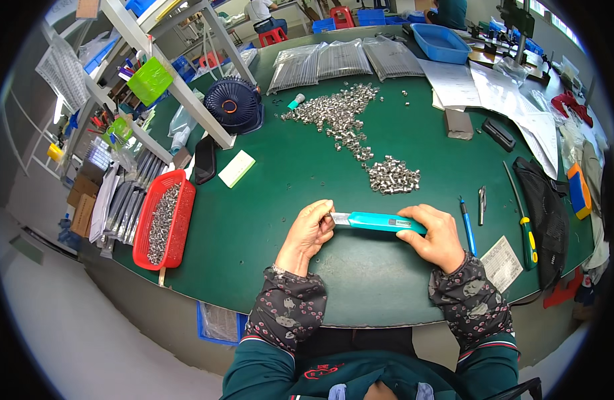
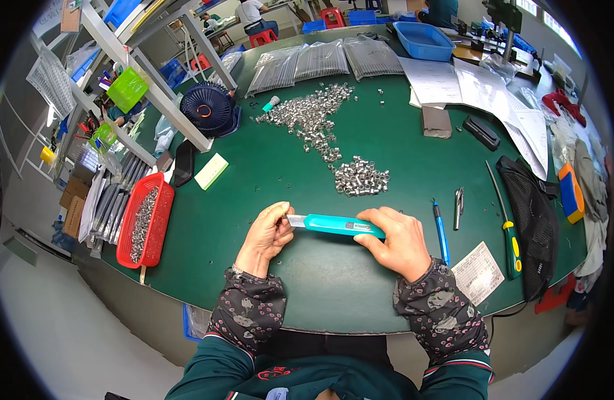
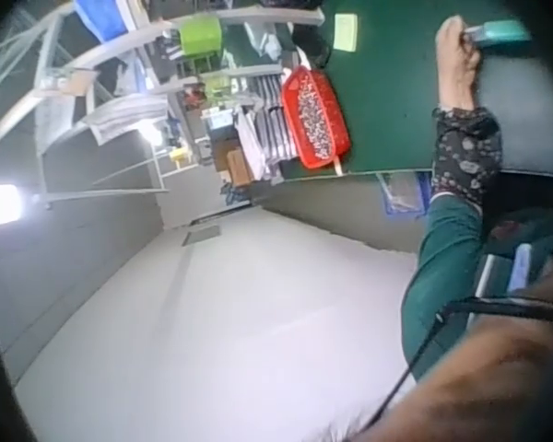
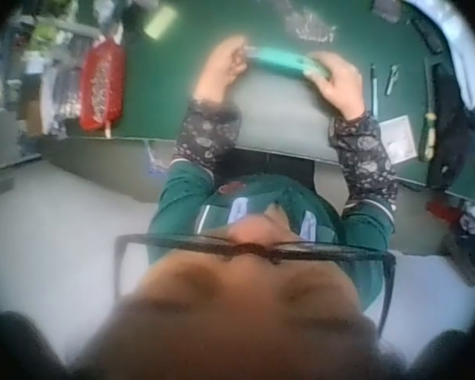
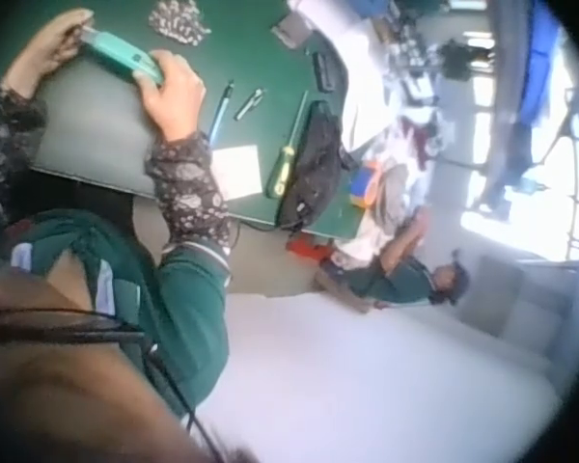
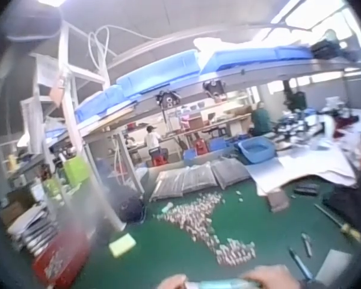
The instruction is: Inspecting and sorting small metal hardware parts using a utility knife at a workbench.
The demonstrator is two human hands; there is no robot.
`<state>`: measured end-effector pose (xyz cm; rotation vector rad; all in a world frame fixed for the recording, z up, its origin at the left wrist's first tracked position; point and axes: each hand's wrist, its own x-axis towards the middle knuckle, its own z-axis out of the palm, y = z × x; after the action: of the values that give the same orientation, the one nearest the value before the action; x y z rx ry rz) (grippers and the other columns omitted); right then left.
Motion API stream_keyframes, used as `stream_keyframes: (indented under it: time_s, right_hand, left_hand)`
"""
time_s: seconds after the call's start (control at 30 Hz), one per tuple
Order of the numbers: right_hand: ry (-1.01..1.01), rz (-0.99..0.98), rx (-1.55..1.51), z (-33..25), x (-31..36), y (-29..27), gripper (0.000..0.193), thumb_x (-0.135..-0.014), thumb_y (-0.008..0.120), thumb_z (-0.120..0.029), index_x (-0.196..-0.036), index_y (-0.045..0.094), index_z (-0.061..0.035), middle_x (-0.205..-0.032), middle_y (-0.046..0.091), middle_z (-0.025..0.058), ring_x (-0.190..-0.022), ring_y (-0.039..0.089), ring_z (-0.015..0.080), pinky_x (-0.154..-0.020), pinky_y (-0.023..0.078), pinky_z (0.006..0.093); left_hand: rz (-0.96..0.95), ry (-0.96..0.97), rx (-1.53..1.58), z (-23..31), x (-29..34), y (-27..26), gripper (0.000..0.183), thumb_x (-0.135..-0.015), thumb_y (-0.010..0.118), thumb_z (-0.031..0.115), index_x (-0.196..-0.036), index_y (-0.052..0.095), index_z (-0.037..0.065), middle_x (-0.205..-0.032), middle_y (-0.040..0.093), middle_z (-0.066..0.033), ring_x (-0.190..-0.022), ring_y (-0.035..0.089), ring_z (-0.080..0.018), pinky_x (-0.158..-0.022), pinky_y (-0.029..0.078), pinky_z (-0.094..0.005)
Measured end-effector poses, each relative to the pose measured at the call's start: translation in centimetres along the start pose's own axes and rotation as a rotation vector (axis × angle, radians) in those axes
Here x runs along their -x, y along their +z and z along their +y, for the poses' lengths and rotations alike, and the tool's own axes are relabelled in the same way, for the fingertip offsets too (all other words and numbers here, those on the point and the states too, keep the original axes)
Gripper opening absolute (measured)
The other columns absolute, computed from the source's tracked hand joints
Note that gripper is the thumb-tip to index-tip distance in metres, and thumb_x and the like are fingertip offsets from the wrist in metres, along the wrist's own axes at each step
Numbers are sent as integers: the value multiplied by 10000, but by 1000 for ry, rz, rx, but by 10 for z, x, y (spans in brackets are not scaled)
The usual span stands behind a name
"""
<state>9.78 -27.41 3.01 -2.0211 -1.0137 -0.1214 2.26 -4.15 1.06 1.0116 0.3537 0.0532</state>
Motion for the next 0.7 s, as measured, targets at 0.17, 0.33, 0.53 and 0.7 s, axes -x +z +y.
stream_keyframes:
  time_s: [0.17,0.33,0.53,0.7]
  right_hand:
    - [-38,3,26,-1,-2,-7,239,-663,664,-205,-861,594,-90,-668,525,74,-601,533,270,-535,407,357]
    - [-148,15,120,-3,-5,-15,248,-646,671,-178,-861,587,-88,-667,503,66,-627,522,253,-544,403,348]
    - [-243,79,194,-5,-7,-19,298,-583,687,-145,-853,597,-57,-653,489,80,-607,503,251,-535,395,344]
    - [-325,93,285,-7,-9,-22,307,-580,692,-129,-862,590,-61,-648,480,75,-606,504,246,-534,397,344]
  left_hand:
    - [-64,-75,-16,1,1,-2,271,-857,492,189,-627,434,58,-493,357,15,-375,255,-37,-310,187,-172]
    - [-114,-123,-59,3,2,-2,296,-852,497,190,-596,415,68,-482,346,14,-378,253,-36,-311,180,-172]
    - [-159,-150,-79,2,2,-2,296,-850,502,191,-594,417,70,-479,343,20,-382,260,-34,-314,172,-170]
    - [-99,-138,-103,2,3,0,252,-845,512,181,-631,451,63,-486,347,24,-391,264,-30,-318,170,-166]
